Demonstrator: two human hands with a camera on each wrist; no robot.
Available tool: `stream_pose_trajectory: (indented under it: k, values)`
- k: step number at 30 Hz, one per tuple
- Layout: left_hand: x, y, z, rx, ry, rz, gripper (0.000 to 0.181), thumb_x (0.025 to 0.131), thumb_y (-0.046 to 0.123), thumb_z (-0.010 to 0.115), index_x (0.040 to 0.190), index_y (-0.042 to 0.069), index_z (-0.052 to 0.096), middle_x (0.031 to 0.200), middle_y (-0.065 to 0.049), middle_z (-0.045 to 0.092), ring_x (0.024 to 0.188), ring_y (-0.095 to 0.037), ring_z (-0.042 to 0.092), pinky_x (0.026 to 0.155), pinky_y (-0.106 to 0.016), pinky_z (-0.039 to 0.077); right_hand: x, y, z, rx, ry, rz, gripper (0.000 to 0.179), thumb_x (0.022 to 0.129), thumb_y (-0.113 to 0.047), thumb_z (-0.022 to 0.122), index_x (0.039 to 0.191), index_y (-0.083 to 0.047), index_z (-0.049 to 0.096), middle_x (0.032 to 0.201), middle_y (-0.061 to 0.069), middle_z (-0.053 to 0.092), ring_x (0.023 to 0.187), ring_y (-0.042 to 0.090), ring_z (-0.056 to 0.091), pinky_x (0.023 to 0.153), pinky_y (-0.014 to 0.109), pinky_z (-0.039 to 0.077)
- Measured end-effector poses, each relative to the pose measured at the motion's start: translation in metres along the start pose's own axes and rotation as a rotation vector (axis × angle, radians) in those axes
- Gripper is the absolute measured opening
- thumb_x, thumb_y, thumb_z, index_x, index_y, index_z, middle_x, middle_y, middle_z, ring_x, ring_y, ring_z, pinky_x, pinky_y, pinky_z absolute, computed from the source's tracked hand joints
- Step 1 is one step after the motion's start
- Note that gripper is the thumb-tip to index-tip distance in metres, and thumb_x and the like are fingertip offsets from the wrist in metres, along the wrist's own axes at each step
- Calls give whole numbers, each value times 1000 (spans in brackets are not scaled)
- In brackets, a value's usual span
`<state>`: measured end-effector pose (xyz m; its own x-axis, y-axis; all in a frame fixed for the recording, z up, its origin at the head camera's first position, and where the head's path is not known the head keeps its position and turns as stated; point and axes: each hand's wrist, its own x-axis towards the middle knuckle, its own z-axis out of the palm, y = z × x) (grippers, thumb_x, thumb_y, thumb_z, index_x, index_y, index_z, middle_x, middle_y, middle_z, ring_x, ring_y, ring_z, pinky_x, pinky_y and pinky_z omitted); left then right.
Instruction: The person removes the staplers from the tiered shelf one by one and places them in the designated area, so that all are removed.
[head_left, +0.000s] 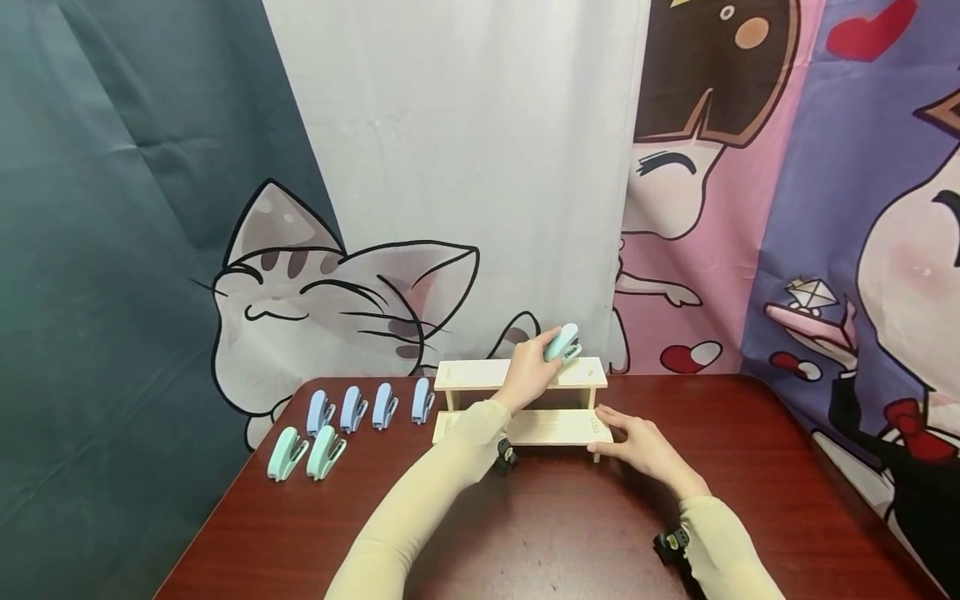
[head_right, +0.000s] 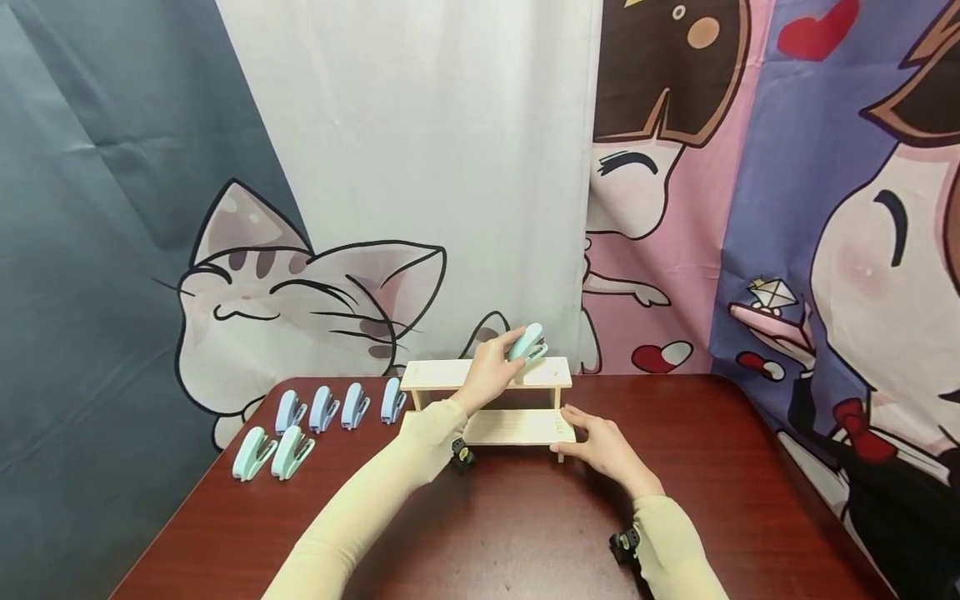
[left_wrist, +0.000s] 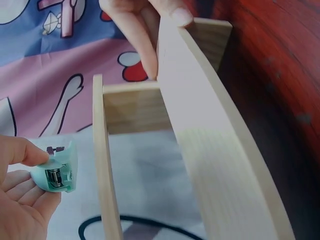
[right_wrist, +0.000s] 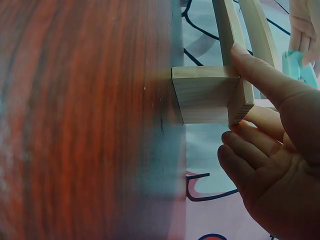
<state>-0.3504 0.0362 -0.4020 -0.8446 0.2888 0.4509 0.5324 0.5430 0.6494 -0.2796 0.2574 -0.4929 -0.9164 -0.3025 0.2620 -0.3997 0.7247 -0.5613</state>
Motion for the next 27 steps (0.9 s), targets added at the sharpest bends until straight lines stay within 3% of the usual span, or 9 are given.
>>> stream_pose_trajectory:
  k: [13,27]
  values:
    - [-7,-26,-48,-20,60,-64,57,88,-1,65,144,1,53,133,-20,63,106,-31,68,88,-39,57,-2,4,0,-23,36,-9,76,82,-43,82,140,0,58,143,19,56,130,41,53,103,58,43]
    - [-27,-57,-104,32,171,-80,55,87,-3,65,142,-2,55,133,-23,62,108,-35,67,91,-45,56,0,0,1,-7,18,-15,76,82,-43,82,140,1,58,143,19,56,130,40,52,104,58,42]
